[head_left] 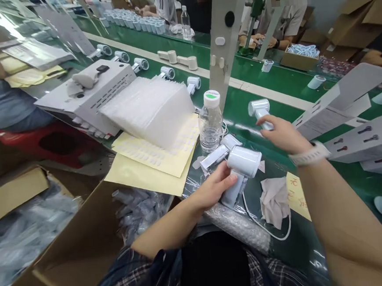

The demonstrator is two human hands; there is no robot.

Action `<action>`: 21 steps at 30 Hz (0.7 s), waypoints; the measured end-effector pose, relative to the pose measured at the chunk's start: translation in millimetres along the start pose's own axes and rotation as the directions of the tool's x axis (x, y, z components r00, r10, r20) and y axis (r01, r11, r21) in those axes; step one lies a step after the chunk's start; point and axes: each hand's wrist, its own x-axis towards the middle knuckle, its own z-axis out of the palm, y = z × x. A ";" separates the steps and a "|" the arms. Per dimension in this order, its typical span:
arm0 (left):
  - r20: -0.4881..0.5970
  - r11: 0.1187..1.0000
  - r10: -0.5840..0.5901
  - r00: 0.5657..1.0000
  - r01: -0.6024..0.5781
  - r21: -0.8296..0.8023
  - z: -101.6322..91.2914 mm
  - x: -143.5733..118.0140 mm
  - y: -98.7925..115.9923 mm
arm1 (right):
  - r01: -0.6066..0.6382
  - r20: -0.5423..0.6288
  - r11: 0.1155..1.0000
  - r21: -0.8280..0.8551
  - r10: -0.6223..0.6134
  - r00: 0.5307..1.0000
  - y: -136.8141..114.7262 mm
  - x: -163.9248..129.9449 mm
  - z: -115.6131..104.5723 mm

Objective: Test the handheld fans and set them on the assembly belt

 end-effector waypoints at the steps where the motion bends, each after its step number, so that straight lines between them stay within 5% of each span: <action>1: 0.007 0.997 -0.046 0.999 0.046 -0.069 5.1 3.5 -0.8 | 0.005 0.018 1.000 0.015 -0.005 1.000 1.2 -29.0 -7.0; 5: 0.050 0.940 -0.135 0.990 0.143 -0.311 32.5 14.6 -3.6 | 0.144 -0.017 0.981 0.129 -0.144 0.990 1.3 -148.4 -1.4; 8: 0.136 0.896 -0.116 0.984 0.163 -0.413 51.2 16.2 -6.4 | 0.199 -0.035 0.967 0.160 -0.196 0.980 9.6 -200.4 24.0; 11: 0.160 0.885 -0.073 0.984 0.138 -0.445 62.1 12.0 -12.1 | 0.150 -0.099 0.955 0.254 -0.128 0.987 40.6 -203.4 50.4; 13: 0.152 0.887 -0.029 0.988 0.095 -0.452 65.3 7.3 -15.9 | 0.118 -0.306 0.971 0.206 -0.051 0.951 66.4 -186.6 66.9; 16: 0.215 0.888 0.011 0.976 0.089 -0.451 66.7 0.5 -17.9 | 0.209 -0.427 0.974 0.089 -0.152 0.891 89.5 -161.4 82.9; 21: 0.335 0.922 -0.027 0.942 0.153 -0.355 66.3 -5.3 -17.9 | 0.270 -0.635 0.937 0.222 -0.071 0.769 75.3 -176.9 59.7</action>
